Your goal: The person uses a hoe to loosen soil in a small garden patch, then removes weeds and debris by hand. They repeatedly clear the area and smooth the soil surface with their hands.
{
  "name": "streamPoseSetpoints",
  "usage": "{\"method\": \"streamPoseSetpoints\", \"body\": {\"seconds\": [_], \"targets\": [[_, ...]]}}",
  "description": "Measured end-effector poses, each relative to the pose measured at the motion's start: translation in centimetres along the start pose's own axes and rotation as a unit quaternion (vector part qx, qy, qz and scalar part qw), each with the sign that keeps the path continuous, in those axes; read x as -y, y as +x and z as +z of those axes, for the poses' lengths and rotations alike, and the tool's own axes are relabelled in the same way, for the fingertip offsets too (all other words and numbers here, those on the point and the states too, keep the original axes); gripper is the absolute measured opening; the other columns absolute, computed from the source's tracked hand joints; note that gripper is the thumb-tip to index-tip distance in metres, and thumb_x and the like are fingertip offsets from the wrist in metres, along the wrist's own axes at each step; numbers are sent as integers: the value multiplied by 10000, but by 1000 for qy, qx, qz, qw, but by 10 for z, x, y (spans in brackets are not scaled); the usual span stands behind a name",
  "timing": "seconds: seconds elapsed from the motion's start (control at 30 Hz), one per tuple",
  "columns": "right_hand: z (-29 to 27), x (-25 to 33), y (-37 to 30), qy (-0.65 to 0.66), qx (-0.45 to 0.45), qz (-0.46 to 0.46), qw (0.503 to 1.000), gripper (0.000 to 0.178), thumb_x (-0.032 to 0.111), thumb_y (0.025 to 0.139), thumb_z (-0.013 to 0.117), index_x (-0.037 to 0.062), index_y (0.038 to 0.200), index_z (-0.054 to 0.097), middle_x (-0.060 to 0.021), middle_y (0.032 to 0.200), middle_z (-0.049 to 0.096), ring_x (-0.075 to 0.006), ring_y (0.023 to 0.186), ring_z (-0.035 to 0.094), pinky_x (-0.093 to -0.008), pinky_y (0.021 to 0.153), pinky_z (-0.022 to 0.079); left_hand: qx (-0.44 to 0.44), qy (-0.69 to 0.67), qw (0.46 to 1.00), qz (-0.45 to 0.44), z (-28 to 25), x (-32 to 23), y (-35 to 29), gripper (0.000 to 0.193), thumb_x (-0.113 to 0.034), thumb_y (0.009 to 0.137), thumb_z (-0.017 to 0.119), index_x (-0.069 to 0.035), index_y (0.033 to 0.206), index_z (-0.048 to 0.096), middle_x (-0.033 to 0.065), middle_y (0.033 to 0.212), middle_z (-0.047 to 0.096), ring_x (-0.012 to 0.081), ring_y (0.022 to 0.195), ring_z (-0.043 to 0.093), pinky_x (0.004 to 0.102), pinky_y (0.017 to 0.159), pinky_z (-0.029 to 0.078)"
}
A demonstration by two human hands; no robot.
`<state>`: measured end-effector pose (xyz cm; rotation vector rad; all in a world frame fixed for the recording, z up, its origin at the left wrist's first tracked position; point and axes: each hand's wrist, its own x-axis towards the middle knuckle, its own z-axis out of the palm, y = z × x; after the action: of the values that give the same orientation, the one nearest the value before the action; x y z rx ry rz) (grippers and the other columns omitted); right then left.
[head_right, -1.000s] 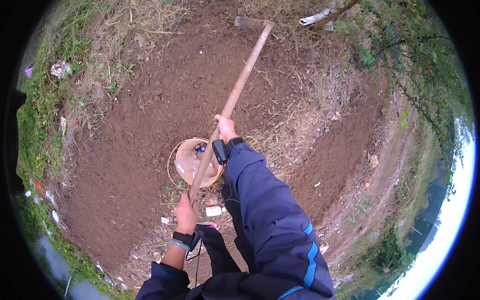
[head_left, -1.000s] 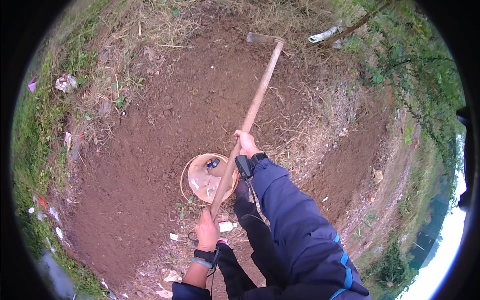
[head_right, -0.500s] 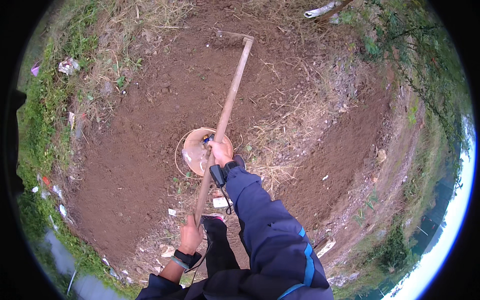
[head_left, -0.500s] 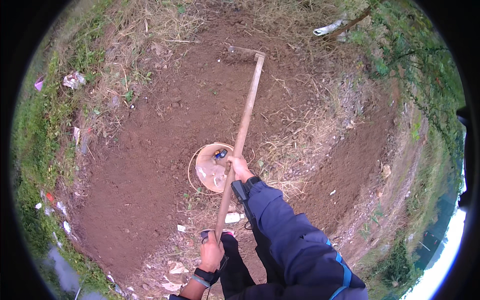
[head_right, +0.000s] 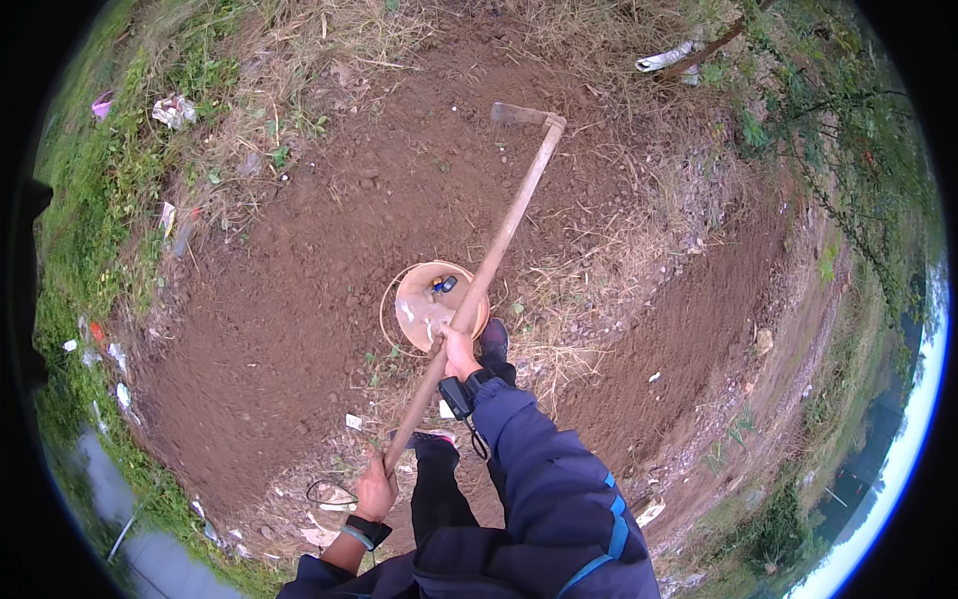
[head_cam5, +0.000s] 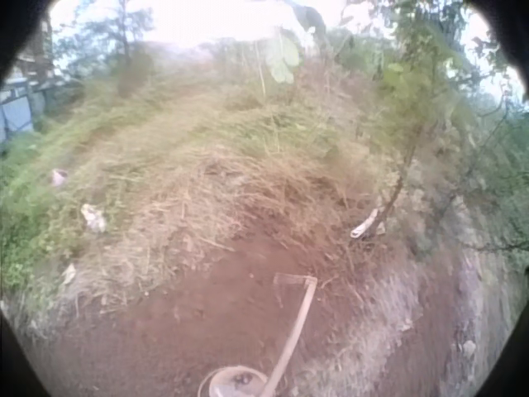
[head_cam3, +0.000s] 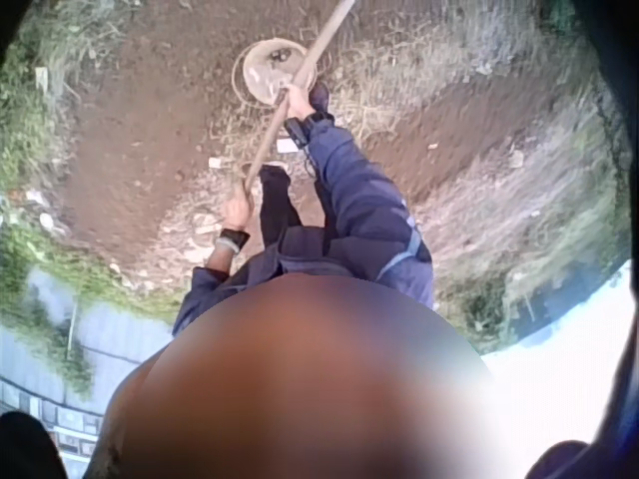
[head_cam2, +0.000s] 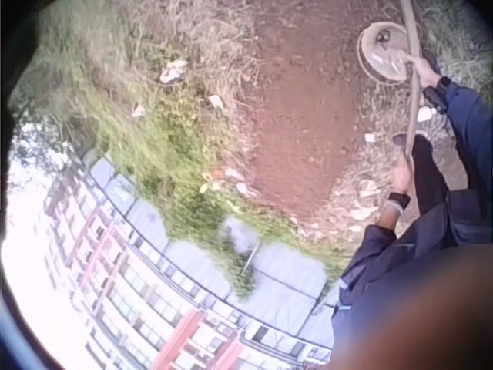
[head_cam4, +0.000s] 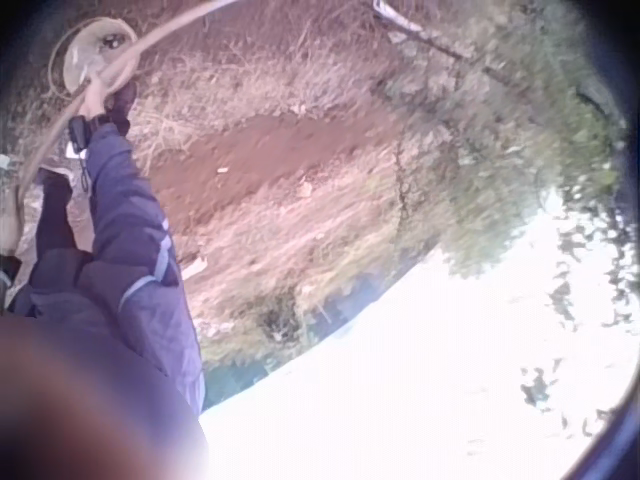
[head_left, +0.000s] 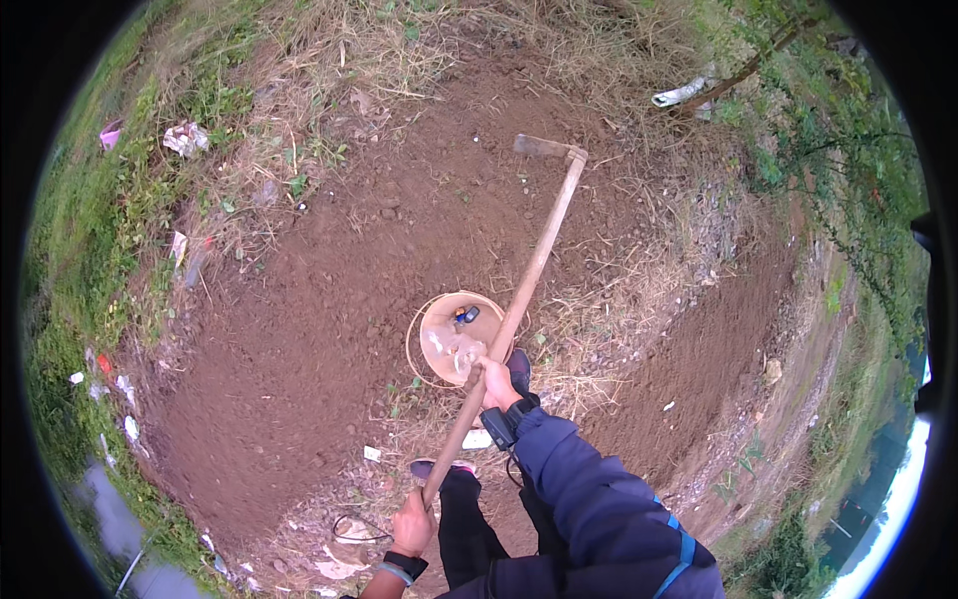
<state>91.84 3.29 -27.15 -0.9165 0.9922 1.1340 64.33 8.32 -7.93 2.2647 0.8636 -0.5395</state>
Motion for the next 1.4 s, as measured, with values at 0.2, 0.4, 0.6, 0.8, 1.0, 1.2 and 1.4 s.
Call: {"method": "streamPoseSetpoints", "body": {"seconds": [0.2,0.4,0.6,0.8,1.0,1.2,1.4], "targets": [[82,138,39,-120,52,-108,986,159,160,831,580,102,710,495,-12,590,461,-164,509,478,-328,501,430,-79,-38,996,-8,-22,-77,124,391,-66,757,642,-21,1095,451,218,775,605,411,648,623,491,571,510],[147,206,90,-294,12,-148,944,231,248,772,672,52,747,554,-76,652,544,-219,569,562,-403,510,458,-141,-33,988,-50,-44,-128,194,322,-39,772,616,-9,1045,446,239,769,618,431,674,622,504,587,502],[111,55,42,-243,14,-82,967,174,139,797,628,4,699,579,-51,626,576,-157,511,550,-333,466,427,0,-34,990,-138,-41,-68,78,363,-82,818,610,-15,1125,427,251,688,605,444,626,610,527,557,484],[84,-32,7,-215,-27,-87,972,115,128,793,642,24,764,601,-29,646,578,-122,538,515,-295,486,380,-39,-32,992,-111,-29,-25,-4,351,-66,821,602,24,1130,462,257,701,579,448,614,590,506,532,475],[99,56,21,-148,30,-101,983,106,106,806,610,31,757,554,-33,642,533,-150,545,531,-325,491,448,-67,-55,992,-95,-15,-44,64,386,-98,806,636,12,1139,475,232,742,595,415,636,610,484,553,490],[158,217,55,-181,62,-208,959,138,128,812,628,71,802,503,-13,637,508,-145,530,507,-310,483,453,-137,-92,986,-18,-40,-119,209,399,-33,755,645,-2,1113,471,236,810,612,425,670,614,501,577,495],[206,254,81,-300,-29,-239,923,192,144,699,659,-20,664,566,-55,642,530,-171,569,494,-357,525,388,-170,-83,982,-27,-92,-150,249,356,-25,764,619,19,1081,465,266,788,626,430,689,628,503,605,507]]}}
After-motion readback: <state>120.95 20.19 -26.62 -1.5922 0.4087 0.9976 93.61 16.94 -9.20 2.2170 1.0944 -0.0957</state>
